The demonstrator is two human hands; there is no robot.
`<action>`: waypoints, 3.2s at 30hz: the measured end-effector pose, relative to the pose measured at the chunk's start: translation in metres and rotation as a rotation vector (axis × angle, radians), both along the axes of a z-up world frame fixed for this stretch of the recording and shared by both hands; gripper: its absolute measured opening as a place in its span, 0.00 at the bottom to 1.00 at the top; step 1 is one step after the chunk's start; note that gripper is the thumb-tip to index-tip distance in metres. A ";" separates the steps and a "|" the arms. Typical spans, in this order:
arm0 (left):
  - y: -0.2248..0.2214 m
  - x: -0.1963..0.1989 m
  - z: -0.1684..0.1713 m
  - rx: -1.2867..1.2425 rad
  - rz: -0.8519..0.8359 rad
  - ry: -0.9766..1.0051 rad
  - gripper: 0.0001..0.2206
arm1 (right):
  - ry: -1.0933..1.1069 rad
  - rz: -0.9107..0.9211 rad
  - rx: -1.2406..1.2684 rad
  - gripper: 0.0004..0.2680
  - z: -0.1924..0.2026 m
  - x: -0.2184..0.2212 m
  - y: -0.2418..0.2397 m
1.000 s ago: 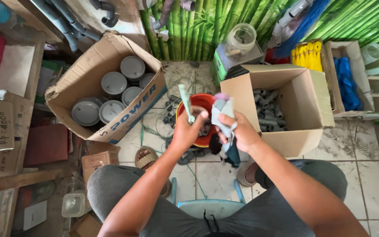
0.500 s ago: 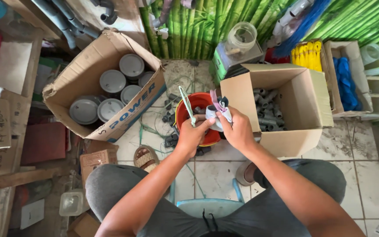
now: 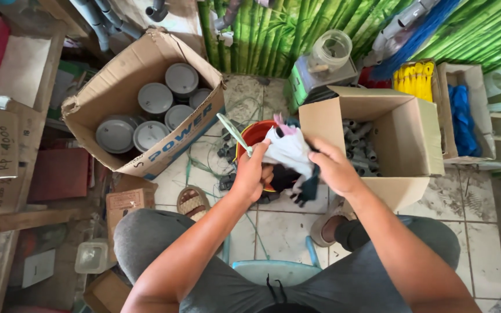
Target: Assembling PVC pipe fittings by cleaning them with a rag and joining them together
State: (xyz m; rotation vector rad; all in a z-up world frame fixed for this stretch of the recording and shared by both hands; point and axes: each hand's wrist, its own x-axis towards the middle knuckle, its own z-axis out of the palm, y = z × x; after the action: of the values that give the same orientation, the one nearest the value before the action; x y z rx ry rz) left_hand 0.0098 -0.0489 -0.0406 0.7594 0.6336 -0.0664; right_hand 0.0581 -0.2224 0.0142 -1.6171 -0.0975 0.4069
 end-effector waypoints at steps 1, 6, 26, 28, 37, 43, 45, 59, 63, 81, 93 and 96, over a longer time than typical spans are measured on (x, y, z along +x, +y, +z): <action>-0.001 0.000 -0.008 0.000 0.001 0.000 0.10 | 0.000 0.001 0.000 0.17 0.002 0.004 -0.003; -0.014 -0.003 -0.017 0.302 -0.174 0.088 0.21 | -0.756 -0.008 -0.180 0.07 -0.016 0.020 -0.022; 0.007 -0.019 0.019 1.319 -0.549 -0.405 0.24 | 0.647 0.044 -0.132 0.20 -0.033 -0.013 0.022; 0.004 -0.017 0.031 1.241 -0.518 -0.407 0.23 | 0.731 0.031 -0.081 0.21 -0.031 -0.015 0.020; 0.000 -0.014 0.052 1.291 -0.527 -0.256 0.19 | -0.227 0.091 -0.498 0.11 -0.047 -0.021 0.017; 0.010 0.012 -0.008 0.863 -0.510 -0.084 0.18 | -0.908 0.200 -0.757 0.17 -0.058 -0.020 0.013; 0.011 0.016 -0.031 0.649 -0.456 -0.003 0.18 | -1.173 0.248 -0.836 0.19 -0.071 -0.019 0.010; 0.011 0.014 -0.005 0.515 -0.442 -0.084 0.19 | -0.382 0.278 -0.535 0.12 -0.045 -0.005 0.008; 0.014 0.011 -0.013 0.247 -0.405 0.030 0.18 | -0.212 0.146 -0.440 0.09 -0.005 -0.017 0.022; 0.010 -0.001 -0.003 0.679 -0.434 -0.239 0.33 | -0.688 0.434 -0.396 0.13 0.007 0.002 -0.005; 0.010 -0.013 0.049 0.923 -0.403 -0.359 0.26 | 0.474 -0.021 0.075 0.14 -0.045 0.020 -0.008; 0.007 -0.016 0.045 0.915 -0.358 -0.423 0.29 | 0.660 -0.215 0.069 0.12 -0.104 0.030 -0.018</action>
State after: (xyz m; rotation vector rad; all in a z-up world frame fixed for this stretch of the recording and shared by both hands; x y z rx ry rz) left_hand -0.0063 -0.0418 0.0047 1.7132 0.0817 0.0644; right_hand 0.0884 -0.2409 -0.0894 -1.3380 0.5506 0.7378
